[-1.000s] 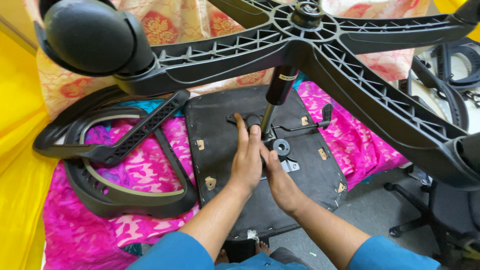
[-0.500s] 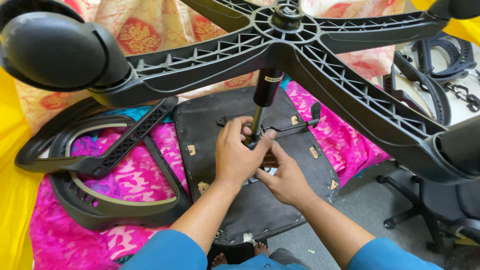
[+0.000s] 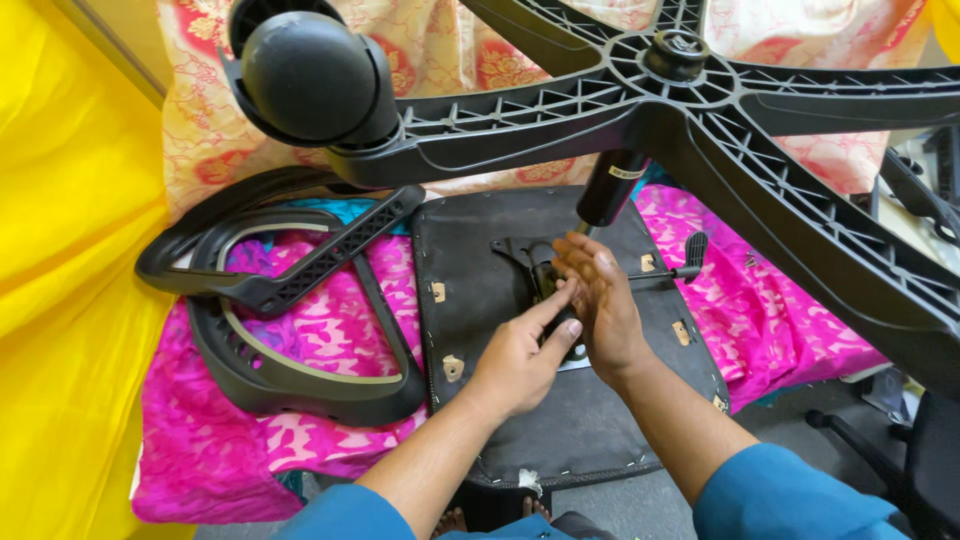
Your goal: The person assembles an office chair on the floor, aligning the seat plate under the cushion, attaching the gas lift cylinder and mechanism, and driving screws by hand and with a screwdriver to secure the mounting plate.
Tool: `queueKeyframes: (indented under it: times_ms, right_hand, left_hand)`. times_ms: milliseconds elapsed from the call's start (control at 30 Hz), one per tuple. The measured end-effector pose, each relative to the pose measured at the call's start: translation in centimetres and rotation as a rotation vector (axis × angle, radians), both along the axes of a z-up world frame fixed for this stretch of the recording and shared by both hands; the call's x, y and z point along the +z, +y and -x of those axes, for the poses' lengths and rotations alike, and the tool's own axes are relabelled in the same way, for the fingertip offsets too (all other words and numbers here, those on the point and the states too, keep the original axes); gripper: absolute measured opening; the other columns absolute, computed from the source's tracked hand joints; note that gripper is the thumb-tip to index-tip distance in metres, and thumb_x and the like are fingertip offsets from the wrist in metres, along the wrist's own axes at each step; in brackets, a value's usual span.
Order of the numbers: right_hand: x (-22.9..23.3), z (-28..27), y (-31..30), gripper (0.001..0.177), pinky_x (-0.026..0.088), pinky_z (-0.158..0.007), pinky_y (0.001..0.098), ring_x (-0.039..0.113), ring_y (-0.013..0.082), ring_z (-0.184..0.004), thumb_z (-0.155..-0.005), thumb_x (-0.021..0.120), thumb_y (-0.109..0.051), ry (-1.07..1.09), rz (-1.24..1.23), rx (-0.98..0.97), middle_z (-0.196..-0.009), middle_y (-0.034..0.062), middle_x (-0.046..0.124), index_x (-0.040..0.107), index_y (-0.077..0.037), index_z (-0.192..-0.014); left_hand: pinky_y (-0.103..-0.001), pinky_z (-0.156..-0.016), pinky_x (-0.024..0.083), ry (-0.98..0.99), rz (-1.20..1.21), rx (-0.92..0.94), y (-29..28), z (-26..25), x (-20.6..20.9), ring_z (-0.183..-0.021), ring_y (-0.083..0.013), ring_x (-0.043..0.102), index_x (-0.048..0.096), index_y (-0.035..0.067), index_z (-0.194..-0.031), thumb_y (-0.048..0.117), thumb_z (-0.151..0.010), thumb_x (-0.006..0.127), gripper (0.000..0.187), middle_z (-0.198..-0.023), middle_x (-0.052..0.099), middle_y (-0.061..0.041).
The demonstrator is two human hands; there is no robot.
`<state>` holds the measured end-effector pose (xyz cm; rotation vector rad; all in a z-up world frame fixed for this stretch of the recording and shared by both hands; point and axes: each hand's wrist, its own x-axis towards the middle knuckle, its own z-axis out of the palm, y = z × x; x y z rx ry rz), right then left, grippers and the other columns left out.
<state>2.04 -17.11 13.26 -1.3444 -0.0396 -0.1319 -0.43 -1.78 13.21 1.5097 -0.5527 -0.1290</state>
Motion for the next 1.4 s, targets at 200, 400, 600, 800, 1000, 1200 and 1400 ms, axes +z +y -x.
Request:
queueKeyframes:
  times_ms: [200,400,600,800,1000,1200,1400]
  right_hand:
    - [1.6,-0.6,2.1,0.088,0.013,-0.125,0.0433,0.016,0.0304,-0.159,-0.1,0.021,-0.066,-0.009,0.188,0.078,-0.172,0.014,0.017,0.016,-0.005,-0.163]
    - [1.1,1.4,2.2,0.086,0.012,-0.126,0.038,0.016,0.0265,-0.16,-0.102,0.018,-0.064,0.001,0.195,0.137,-0.173,0.014,0.018,0.012,-0.005,-0.164]
    - [-0.5,4.8,1.7,0.087,0.017,-0.127,0.0381,0.024,0.0286,-0.158,-0.105,0.018,-0.064,-0.025,0.128,0.253,-0.17,0.0178,0.028,0.02,0.0,-0.164]
    - [0.4,7.1,0.3,0.077,0.011,-0.128,0.0373,0.018,0.024,-0.161,-0.107,0.035,-0.049,-0.079,0.36,0.169,-0.173,0.0151,0.025,0.021,0.0,-0.164]
    - [2.1,8.3,0.3,0.066,0.039,-0.112,0.0341,0.056,0.0196,-0.132,-0.095,0.067,-0.017,-0.046,0.676,0.041,-0.141,0.0134,0.065,0.043,-0.005,-0.154]
    - [2.7,7.2,0.7,0.042,0.056,-0.089,0.0299,0.074,0.0128,-0.095,-0.085,0.08,-0.017,0.021,0.733,-0.094,-0.103,0.007,0.081,0.071,-0.004,-0.123]
    - [1.3,4.9,0.6,0.03,0.058,-0.084,0.0301,0.074,0.014,-0.094,-0.077,0.081,-0.007,0.1,0.605,-0.151,-0.097,0.0062,0.079,0.071,-0.002,-0.105]
  left_hand:
    - [-0.032,-0.124,0.013,0.389,0.214,-0.087,-1.4,-0.3,0.1,-0.159,-0.0189,0.012,0.009,0.01,-0.163,0.032,-0.101,0.041,0.074,-0.174,0.012,-0.008]
    - [-0.037,-0.126,0.005,0.335,0.182,-0.016,-2.5,-1.3,1.0,-0.161,-0.0233,-0.003,-0.003,0.01,-0.163,0.067,-0.099,0.024,0.089,-0.175,-0.002,-0.01]
    - [-0.047,-0.121,0.004,0.198,-0.094,0.162,-4.7,-4.3,0.5,-0.16,-0.0321,-0.004,0.005,0.009,-0.164,0.067,-0.098,0.023,0.09,-0.171,0.005,-0.021]
    - [-0.041,-0.124,0.011,0.049,-0.142,0.199,-5.4,-7.0,-0.6,-0.159,-0.0371,0.003,0.019,0.006,-0.163,0.063,-0.102,0.028,0.084,-0.169,0.013,-0.026]
    - [-0.041,-0.11,0.039,-0.032,-0.118,0.315,-5.4,-7.7,-0.9,-0.133,-0.036,0.052,0.049,0.003,-0.142,0.054,-0.104,0.04,0.065,-0.145,0.052,-0.024]
    - [-0.041,-0.077,0.052,0.022,-0.171,0.401,-4.0,-6.6,1.3,-0.081,-0.0292,0.068,0.066,0.002,-0.092,0.049,-0.102,0.053,0.05,-0.088,0.071,-0.016]
    - [-0.034,-0.057,0.05,0.043,-0.247,0.242,-0.9,-3.1,2.4,-0.061,-0.018,0.059,0.059,0.004,-0.076,0.041,-0.081,0.08,0.043,-0.066,0.063,-0.008]
